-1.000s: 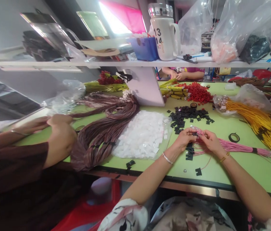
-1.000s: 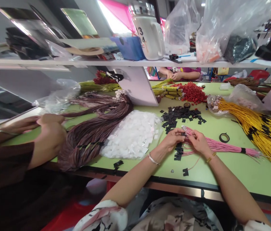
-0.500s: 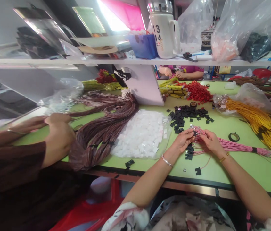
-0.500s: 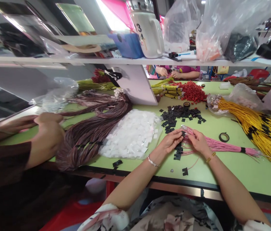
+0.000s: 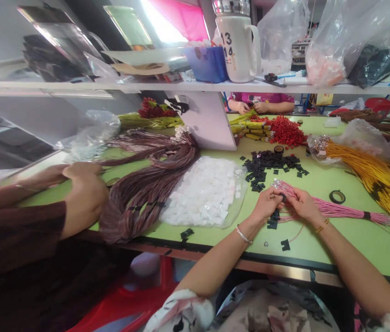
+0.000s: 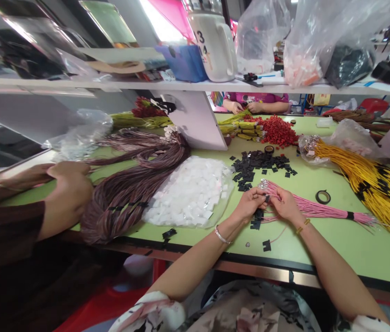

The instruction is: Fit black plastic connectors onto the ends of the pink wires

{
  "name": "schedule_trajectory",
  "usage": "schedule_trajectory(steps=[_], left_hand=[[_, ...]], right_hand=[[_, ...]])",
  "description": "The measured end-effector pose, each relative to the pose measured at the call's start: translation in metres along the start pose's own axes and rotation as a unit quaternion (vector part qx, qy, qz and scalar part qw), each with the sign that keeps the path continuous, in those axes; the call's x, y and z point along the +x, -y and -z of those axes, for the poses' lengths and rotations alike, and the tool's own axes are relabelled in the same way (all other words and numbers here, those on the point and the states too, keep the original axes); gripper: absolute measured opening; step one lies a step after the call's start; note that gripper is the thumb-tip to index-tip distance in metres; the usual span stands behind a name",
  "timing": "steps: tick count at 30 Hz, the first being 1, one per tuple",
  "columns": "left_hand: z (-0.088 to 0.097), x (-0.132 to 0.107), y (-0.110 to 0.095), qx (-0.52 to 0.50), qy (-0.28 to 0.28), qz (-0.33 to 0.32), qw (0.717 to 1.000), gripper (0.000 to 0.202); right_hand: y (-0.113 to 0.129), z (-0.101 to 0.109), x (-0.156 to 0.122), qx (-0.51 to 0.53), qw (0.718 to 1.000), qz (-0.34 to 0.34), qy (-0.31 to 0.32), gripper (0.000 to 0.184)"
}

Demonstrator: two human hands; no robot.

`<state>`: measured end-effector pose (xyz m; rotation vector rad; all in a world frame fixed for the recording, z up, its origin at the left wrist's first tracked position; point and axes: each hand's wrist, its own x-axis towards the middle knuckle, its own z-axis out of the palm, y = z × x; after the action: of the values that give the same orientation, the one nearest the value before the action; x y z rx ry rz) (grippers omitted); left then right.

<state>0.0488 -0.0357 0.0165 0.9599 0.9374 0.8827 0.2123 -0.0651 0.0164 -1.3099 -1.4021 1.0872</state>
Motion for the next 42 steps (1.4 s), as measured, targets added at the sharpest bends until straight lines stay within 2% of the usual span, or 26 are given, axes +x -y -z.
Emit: schedule_trajectory(steps=[4, 9, 11, 13, 14, 15, 16, 18, 19, 21, 26, 29, 30, 32, 34, 35, 38, 42], left_hand=[[-0.004, 0.0, 0.004, 0.007, -0.013, 0.014, 1.0, 0.016], [-0.004, -0.002, 0.01, 0.017, -0.024, 0.009, 1.0, 0.013], [0.002, -0.005, 0.01, 0.049, 0.01, 0.011, 0.999, 0.014], [0.014, -0.007, 0.004, 0.123, 0.06, 0.001, 0.991, 0.014], [0.022, -0.007, 0.0, 0.18, 0.071, -0.019, 0.981, 0.014], [0.031, -0.006, -0.005, 0.245, 0.053, -0.059, 0.966, 0.013], [0.04, -0.003, -0.009, 0.31, -0.001, -0.104, 0.945, 0.013], [0.056, 0.005, -0.014, 0.426, -0.116, -0.165, 0.882, 0.014], [0.062, 0.009, -0.015, 0.466, -0.141, -0.174, 0.856, 0.016], [0.07, 0.018, -0.012, 0.515, -0.149, -0.17, 0.827, 0.015], [0.074, 0.025, -0.006, 0.545, -0.145, -0.178, 0.806, 0.01], [0.073, 0.019, -0.012, 0.518, -0.154, -0.165, 0.825, 0.014], [0.071, 0.016, -0.014, 0.487, -0.156, -0.156, 0.845, 0.015], [0.063, 0.011, -0.018, 0.373, -0.14, -0.134, 0.907, 0.02], [0.051, 0.007, -0.02, 0.216, -0.097, -0.1, 0.966, 0.028], [0.044, 0.005, -0.021, 0.146, -0.073, -0.078, 0.983, 0.029], [0.023, 0.001, -0.021, 0.025, -0.026, -0.003, 0.999, 0.018], [0.007, -0.002, -0.021, -0.075, -0.007, 0.057, 0.996, 0.011]], right_hand=[[-0.001, 0.004, 0.001, -0.072, 0.997, 0.029, 0.004, 0.03], [-0.002, 0.006, 0.001, -0.086, 0.995, 0.028, 0.036, 0.034], [0.0, 0.005, 0.0, -0.071, 0.996, 0.024, 0.048, 0.035], [0.004, 0.005, 0.0, -0.041, 0.998, 0.027, 0.037, 0.033], [0.007, 0.005, -0.001, -0.017, 0.999, 0.026, 0.022, 0.031], [0.009, 0.005, -0.001, 0.013, 1.0, 0.022, 0.006, 0.031], [0.01, 0.006, -0.001, 0.045, 0.999, 0.012, -0.005, 0.032], [0.013, 0.006, -0.001, 0.096, 0.995, -0.013, -0.009, 0.036], [0.013, 0.006, -0.001, 0.112, 0.994, -0.022, -0.003, 0.038], [0.014, 0.005, -0.001, 0.128, 0.991, -0.031, 0.011, 0.04], [0.013, 0.005, -0.001, 0.164, 0.986, -0.039, 0.012, 0.039], [0.01, 0.006, 0.0, 0.156, 0.987, -0.048, 0.014, 0.039], [0.009, 0.006, 0.0, 0.15, 0.987, -0.051, 0.015, 0.04], [0.007, 0.004, 0.0, 0.14, 0.989, -0.054, 0.014, 0.041], [0.006, 0.003, -0.001, 0.129, 0.99, -0.054, 0.013, 0.042], [0.006, 0.002, -0.001, 0.121, 0.991, -0.051, 0.015, 0.044], [0.004, 0.001, 0.0, 0.09, 0.995, -0.033, 0.014, 0.045], [0.001, 0.001, 0.001, 0.059, 0.998, -0.007, 0.003, 0.044]])
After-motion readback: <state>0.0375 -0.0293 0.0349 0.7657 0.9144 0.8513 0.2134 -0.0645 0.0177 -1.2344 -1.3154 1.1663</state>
